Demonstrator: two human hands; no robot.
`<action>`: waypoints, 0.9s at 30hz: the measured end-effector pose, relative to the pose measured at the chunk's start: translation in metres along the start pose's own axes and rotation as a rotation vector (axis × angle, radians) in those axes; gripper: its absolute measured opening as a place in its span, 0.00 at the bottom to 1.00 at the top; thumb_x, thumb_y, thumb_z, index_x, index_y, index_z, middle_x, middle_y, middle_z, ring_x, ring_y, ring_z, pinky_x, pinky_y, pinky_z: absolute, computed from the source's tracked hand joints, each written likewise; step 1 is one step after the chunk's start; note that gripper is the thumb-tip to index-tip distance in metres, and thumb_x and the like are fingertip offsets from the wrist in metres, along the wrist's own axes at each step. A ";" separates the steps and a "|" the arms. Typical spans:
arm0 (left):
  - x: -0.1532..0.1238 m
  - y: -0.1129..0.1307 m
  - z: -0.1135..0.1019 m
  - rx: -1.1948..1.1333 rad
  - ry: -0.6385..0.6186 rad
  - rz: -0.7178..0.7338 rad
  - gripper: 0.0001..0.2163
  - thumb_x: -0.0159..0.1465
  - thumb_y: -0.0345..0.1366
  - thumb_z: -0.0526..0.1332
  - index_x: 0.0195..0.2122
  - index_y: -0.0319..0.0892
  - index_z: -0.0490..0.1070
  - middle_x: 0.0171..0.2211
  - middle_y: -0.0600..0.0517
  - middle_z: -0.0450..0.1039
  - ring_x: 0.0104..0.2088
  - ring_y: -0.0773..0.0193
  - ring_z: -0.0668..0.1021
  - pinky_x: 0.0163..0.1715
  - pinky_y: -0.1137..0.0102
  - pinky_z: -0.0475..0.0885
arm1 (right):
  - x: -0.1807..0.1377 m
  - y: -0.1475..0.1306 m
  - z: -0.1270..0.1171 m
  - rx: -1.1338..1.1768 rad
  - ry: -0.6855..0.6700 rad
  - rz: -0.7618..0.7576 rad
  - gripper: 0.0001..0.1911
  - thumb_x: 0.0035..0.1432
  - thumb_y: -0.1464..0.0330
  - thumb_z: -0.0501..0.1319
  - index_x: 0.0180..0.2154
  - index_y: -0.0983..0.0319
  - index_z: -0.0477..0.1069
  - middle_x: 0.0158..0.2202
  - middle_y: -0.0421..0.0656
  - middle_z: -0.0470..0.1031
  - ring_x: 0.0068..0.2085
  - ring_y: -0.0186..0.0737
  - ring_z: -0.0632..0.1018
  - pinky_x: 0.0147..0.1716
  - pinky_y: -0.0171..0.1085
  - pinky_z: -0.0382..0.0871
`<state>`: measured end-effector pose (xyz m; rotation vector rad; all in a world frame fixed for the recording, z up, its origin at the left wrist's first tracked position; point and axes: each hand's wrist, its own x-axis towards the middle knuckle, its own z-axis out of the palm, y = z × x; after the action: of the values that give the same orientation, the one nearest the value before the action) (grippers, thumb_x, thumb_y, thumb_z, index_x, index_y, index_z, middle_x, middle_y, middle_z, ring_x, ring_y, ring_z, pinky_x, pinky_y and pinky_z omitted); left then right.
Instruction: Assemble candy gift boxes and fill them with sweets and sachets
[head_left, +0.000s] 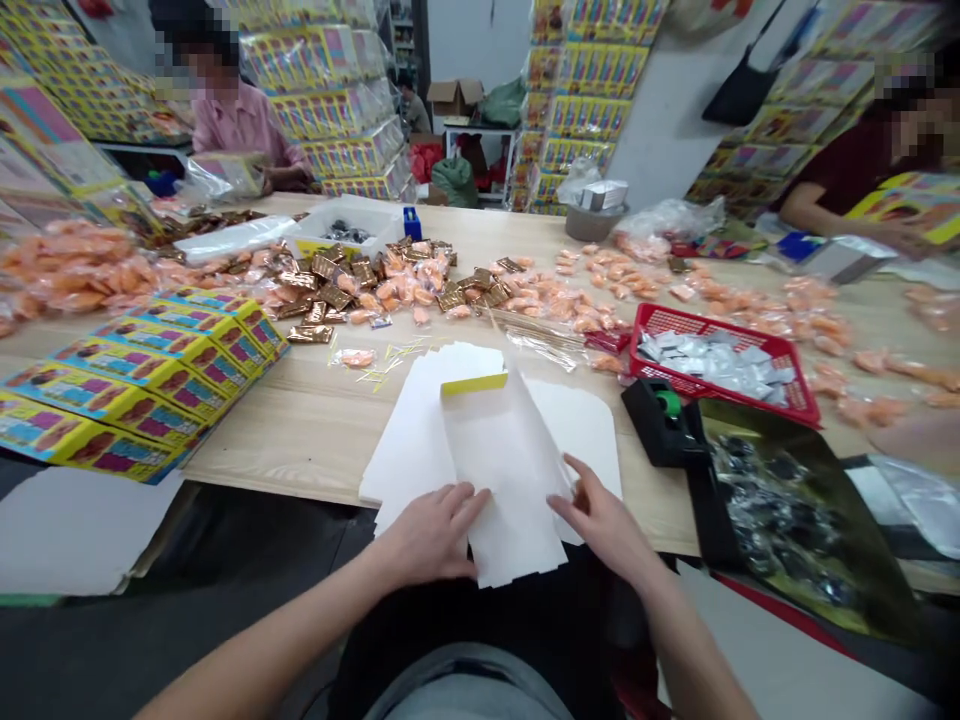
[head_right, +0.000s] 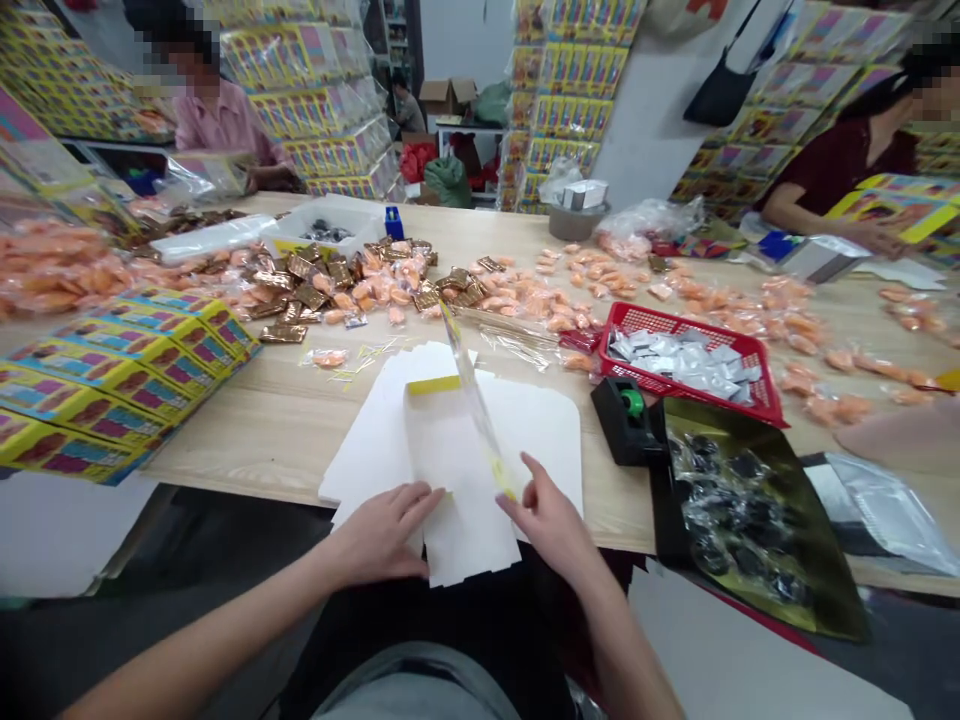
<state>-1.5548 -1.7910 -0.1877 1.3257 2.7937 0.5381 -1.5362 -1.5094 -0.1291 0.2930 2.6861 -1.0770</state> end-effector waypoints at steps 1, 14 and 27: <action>-0.004 0.007 0.003 0.018 -0.018 -0.026 0.51 0.46 0.50 0.74 0.67 0.38 0.50 0.59 0.37 0.65 0.54 0.43 0.72 0.51 0.54 0.72 | 0.010 -0.002 0.016 0.115 0.023 -0.008 0.39 0.56 0.43 0.53 0.57 0.65 0.68 0.33 0.47 0.78 0.36 0.47 0.78 0.42 0.43 0.70; 0.013 0.042 0.036 -0.514 0.721 -0.518 0.09 0.69 0.31 0.53 0.41 0.43 0.73 0.67 0.45 0.47 0.65 0.51 0.62 0.62 0.52 0.65 | 0.006 0.017 0.018 0.447 -0.020 -0.047 0.31 0.59 0.45 0.55 0.51 0.62 0.74 0.55 0.48 0.74 0.62 0.49 0.67 0.66 0.49 0.51; 0.022 0.014 0.002 0.233 0.297 -0.241 0.09 0.68 0.33 0.57 0.47 0.47 0.73 0.44 0.48 0.75 0.53 0.54 0.73 0.64 0.46 0.53 | -0.019 -0.041 0.040 -0.257 -0.122 -0.271 0.15 0.66 0.64 0.52 0.29 0.59 0.71 0.30 0.43 0.76 0.32 0.41 0.76 0.32 0.37 0.67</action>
<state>-1.5580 -1.7659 -0.1818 0.9823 3.2873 0.4427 -1.5235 -1.5688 -0.1250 -0.1812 2.7648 -0.7693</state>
